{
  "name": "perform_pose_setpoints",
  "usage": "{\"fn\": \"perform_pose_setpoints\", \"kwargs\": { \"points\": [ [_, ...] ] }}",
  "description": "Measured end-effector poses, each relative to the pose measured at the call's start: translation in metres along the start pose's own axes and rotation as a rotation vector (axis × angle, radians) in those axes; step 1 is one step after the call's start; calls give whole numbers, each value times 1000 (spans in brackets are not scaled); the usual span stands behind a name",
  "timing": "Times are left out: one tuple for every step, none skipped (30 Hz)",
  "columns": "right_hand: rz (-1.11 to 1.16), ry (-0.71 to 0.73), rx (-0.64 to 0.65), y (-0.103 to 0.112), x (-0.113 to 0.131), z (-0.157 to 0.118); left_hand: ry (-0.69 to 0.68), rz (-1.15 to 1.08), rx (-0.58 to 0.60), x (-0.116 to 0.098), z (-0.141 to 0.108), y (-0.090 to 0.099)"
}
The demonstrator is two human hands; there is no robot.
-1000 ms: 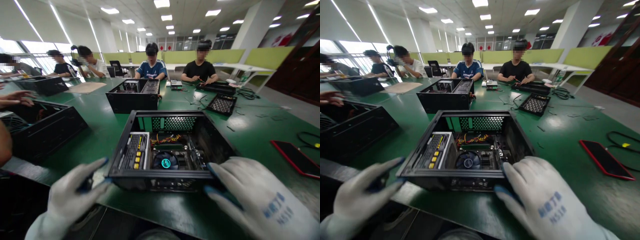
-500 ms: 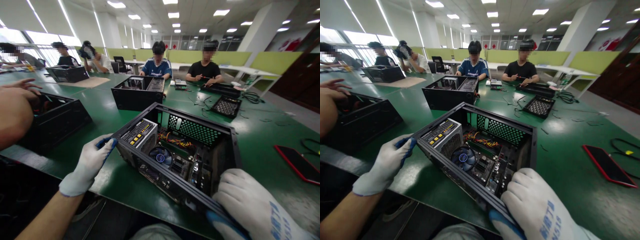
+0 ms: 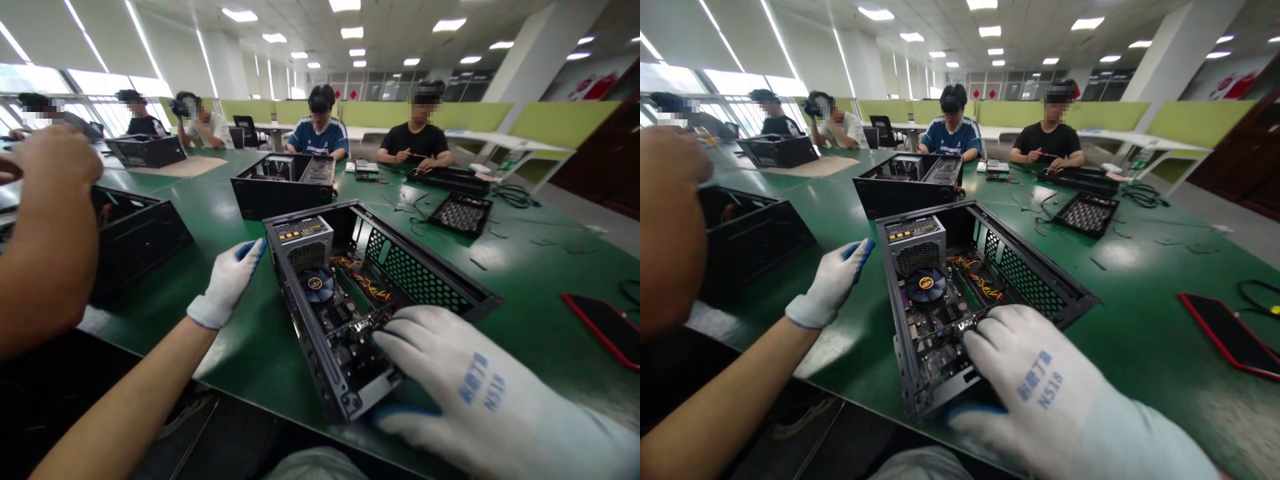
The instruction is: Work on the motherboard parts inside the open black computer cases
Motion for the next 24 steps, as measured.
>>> {"fn": "perform_pose_setpoints", "kwargs": {
  "points": [
    [-7, 2, 36, 1, -12, -7, -34, -11, 47, -7, -11, -1],
    [-14, -2, 62, 0, -20, -12, -67, -22, 92, -14, -19, -3],
    [-16, -10, 77, -2, -25, -14, -88, -29, 129, -20, -24, -6],
    [-15, -19, 80, -4, -25, -13, -102, -32, 155, -24, -25, -9],
    [-19, -22, 65, -8, -22, -10, -105, -32, 172, -27, -23, -13],
    [-28, -23, 42, -12, -15, -6, -100, -34, 185, -27, -17, -16],
    [-43, -31, 15, -16, -6, -1, -92, -47, 193, -27, -10, -19],
    [-61, -47, -9, -20, 5, 5, -88, -71, 207, -25, -1, -23],
    [-82, -71, -33, -23, 16, 12, -93, -97, 224, -23, 8, -25],
    [-103, -100, -53, -24, 25, 18, -106, -118, 241, -21, 16, -27],
    [-117, -121, -63, -24, 33, 23, -122, -126, 261, -19, 23, -28],
    [-118, -130, -65, -21, 38, 28, -137, -115, 276, -18, 28, -28],
    [-106, -122, -60, -17, 39, 33, -151, -83, 284, -17, 31, -27],
    [-84, -102, -41, -12, 37, 39, -165, -35, 276, -18, 32, -24],
    [-60, -81, -11, -5, 31, 44, -181, 23, 243, -20, 31, -20],
    [-36, -57, 37, 0, 23, 51, -200, 85, 193, -23, 29, -15],
    [-21, -37, 93, 3, 12, 58, -221, 145, 137, -27, 26, -10],
    [-22, -28, 154, 4, 0, 67, -244, 198, 83, -33, 22, -6],
    [-31, -5, 221, 1, -11, 77, -265, 238, 41, -40, 19, -3],
    [-70, -11, 267, -5, -22, 89, -286, 263, 13, -48, 15, -2],
    [-114, -21, 321, -14, -32, 100, -305, 273, 2, -56, 11, -2],
    [-146, -13, 385, -26, -39, 112, -322, 271, 4, -65, 8, -3],
    [-170, 1, 459, -40, -43, 123, -337, 261, 14, -74, 4, -6],
    [-191, 21, 538, -53, -45, 133, -348, 246, 26, -81, 1, -9]
  ]
}}
Point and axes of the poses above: each hand's wrist, its own z-axis towards the middle knuckle, its own y-axis out of the back of the hand, x = y × z, the point moved 2 cm from there along z, towards the middle knuckle, and after that the axes turned 1 degree about -z, right-handed, at the moved point
